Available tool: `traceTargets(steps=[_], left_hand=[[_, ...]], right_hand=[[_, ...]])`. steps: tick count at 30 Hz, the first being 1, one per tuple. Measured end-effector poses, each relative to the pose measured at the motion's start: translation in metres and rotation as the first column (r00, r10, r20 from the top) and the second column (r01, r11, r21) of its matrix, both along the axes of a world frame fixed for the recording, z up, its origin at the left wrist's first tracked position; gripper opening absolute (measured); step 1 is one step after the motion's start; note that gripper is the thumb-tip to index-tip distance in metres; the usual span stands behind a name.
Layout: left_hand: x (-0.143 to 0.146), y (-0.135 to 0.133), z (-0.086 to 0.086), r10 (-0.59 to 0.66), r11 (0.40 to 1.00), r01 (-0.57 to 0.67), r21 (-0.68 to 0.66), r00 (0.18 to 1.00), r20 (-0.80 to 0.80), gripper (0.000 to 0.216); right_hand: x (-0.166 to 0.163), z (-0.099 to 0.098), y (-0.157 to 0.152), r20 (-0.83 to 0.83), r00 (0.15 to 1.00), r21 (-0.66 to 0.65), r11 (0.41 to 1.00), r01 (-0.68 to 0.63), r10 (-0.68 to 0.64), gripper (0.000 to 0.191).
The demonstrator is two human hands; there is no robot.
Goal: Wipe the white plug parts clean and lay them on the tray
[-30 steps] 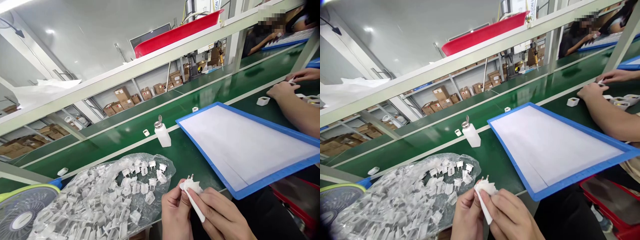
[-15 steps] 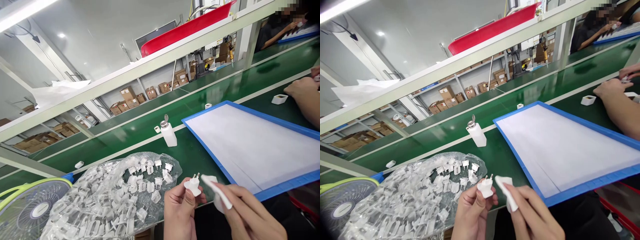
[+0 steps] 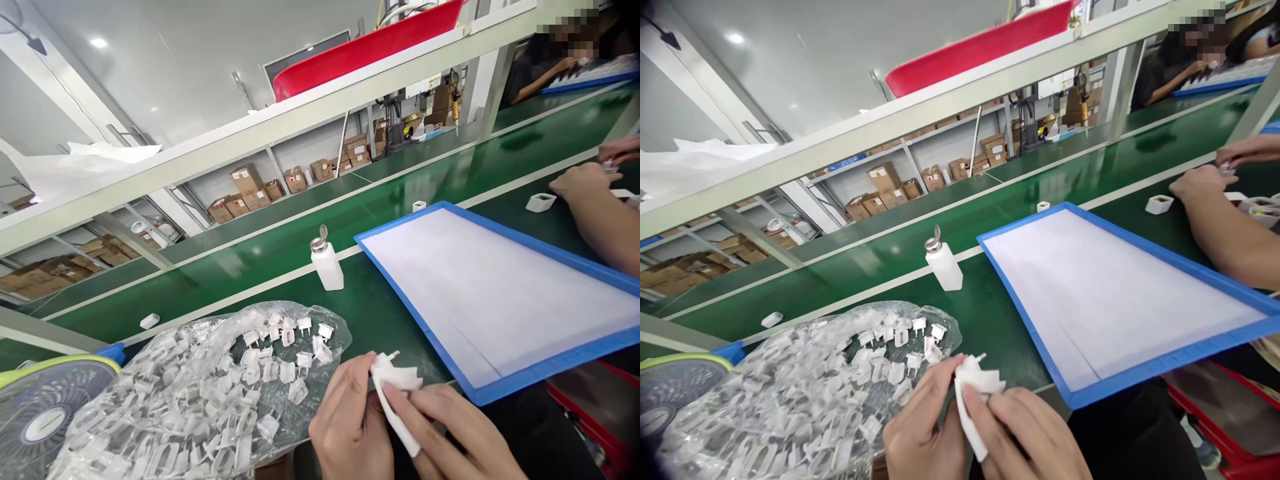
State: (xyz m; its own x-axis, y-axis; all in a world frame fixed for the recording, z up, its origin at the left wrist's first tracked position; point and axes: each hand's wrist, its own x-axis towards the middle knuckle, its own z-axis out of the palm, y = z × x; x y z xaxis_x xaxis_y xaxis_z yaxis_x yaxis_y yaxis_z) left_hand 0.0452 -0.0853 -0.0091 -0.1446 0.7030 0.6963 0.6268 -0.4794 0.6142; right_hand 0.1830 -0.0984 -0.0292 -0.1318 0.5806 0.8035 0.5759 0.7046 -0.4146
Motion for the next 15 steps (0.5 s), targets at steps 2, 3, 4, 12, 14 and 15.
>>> traceTargets(steps=[2, 3, 4, 12, 14, 15], left_hand=[[0.0, 0.005, 0.0, -0.011, 0.992, 0.025, 0.121, 0.994, -0.111, 0.04], [-0.001, 0.008, 0.001, -0.021, 0.985, 0.047, 0.165, 0.987, -0.158, 0.041], [-0.001, 0.012, 0.002, -0.031, 0.978, 0.072, 0.197, 0.978, -0.206, 0.04], [0.017, 0.027, 0.011, -0.076, 0.967, 0.107, 0.232, 0.987, -0.139, 0.047], [0.029, 0.03, 0.014, -0.05, 0.984, 0.051, 0.17, 0.999, -0.006, 0.049], [0.035, 0.031, 0.016, -0.052, 0.99, 0.044, 0.133, 0.997, 0.053, 0.048]], right_hand=[[0.003, 0.002, 0.005, 0.113, 0.993, 0.009, 1.0, -0.025, 0.024, 0.064], [0.005, 0.004, 0.008, 0.125, 0.992, -0.005, 1.0, -0.018, 0.018, 0.065], [0.006, 0.007, 0.01, 0.119, 0.993, -0.023, 1.0, -0.011, 0.014, 0.065], [0.057, 0.025, 0.043, -0.105, 0.988, -0.481, 0.875, 0.048, -0.112, 0.031], [0.069, 0.034, 0.054, -0.287, 0.95, -0.603, 0.794, -0.081, -0.121, 0.029], [0.071, 0.038, 0.059, -0.388, 0.917, -0.612, 0.77, -0.18, -0.095, 0.029]])
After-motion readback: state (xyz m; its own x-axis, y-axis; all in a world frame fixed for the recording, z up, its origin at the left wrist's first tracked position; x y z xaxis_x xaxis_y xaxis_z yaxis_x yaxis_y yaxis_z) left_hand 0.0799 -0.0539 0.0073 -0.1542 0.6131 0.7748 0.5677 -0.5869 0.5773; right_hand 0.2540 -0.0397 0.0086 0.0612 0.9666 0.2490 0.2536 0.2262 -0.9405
